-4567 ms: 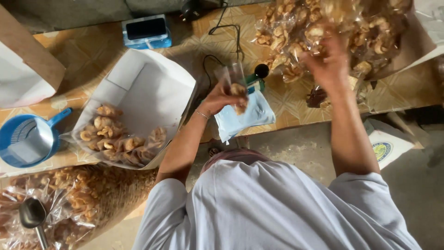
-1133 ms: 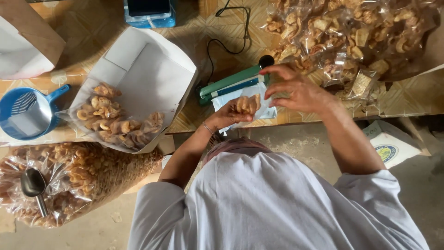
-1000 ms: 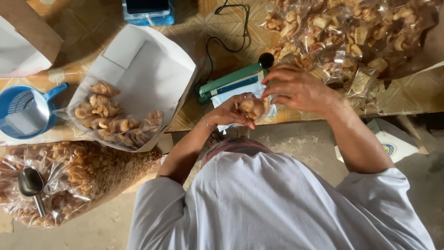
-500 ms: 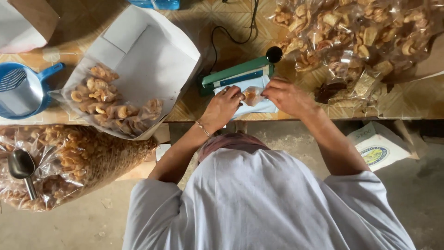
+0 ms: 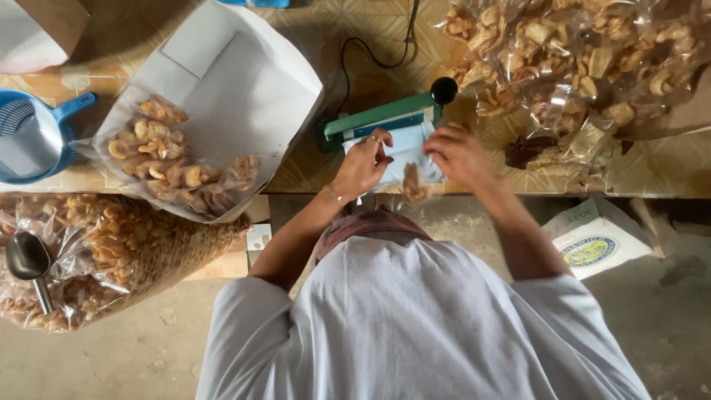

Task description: Filling small plastic bags with snacks and sealing them using a manual heat sealer

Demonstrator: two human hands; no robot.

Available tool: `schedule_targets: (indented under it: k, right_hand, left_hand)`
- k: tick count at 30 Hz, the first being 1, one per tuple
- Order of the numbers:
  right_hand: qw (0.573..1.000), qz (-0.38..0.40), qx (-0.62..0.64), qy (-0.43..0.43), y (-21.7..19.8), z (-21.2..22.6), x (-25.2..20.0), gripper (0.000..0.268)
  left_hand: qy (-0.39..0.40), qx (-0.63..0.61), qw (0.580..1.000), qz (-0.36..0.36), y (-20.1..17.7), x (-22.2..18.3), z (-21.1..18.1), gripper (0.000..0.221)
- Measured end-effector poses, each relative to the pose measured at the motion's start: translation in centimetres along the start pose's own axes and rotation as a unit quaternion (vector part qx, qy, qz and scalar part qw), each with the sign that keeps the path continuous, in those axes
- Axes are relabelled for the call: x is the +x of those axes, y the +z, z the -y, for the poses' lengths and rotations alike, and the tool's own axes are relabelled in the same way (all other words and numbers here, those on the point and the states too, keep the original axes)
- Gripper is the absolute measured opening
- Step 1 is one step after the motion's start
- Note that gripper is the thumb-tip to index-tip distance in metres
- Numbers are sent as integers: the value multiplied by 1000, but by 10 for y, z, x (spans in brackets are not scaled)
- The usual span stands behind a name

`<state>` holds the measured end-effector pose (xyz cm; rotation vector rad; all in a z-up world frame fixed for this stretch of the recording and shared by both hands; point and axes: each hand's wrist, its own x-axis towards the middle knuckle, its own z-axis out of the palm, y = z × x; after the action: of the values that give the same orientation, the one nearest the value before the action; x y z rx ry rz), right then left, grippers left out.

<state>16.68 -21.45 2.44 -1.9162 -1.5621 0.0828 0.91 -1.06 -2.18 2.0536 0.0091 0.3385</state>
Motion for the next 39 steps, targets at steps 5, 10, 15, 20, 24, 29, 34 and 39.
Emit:
schedule_targets:
  k: [5,10,15,20,24,29,34,39]
  right_hand:
    - [973,-44,-223,-28,73,-55,-12,6]
    - [980,-15,-197,-12,72,-59,-3,7]
    - [983,9,-180,47,62,-52,16,9]
    - [987,103,-39,117,84,-105,5,32]
    - [983,129,-36,126,73,-100,22,27]
    - [890,-123,245,364,27,-70,64,11]
    - [948,-39,185,256,-34,-34,134,27]
    - [894,287,-36,342,-6,-48,146,42]
  left_hand:
    - [19,235,971,-41,48,4,76,29]
    - [106,347,929,-72,40,2,84,19]
    - [83,266,953,-119,-11,49,36,27]
    - [-295,-106,939,138,-59,134,31,53]
    - [-311,-91,924,202,-36,146,71,46]
    - [-374,-93,909,155,-25,143,80,44]
    - [-277,98,924,245,-1,143,128,34]
    - [-337,-55,924,170,-23,140,88,44]
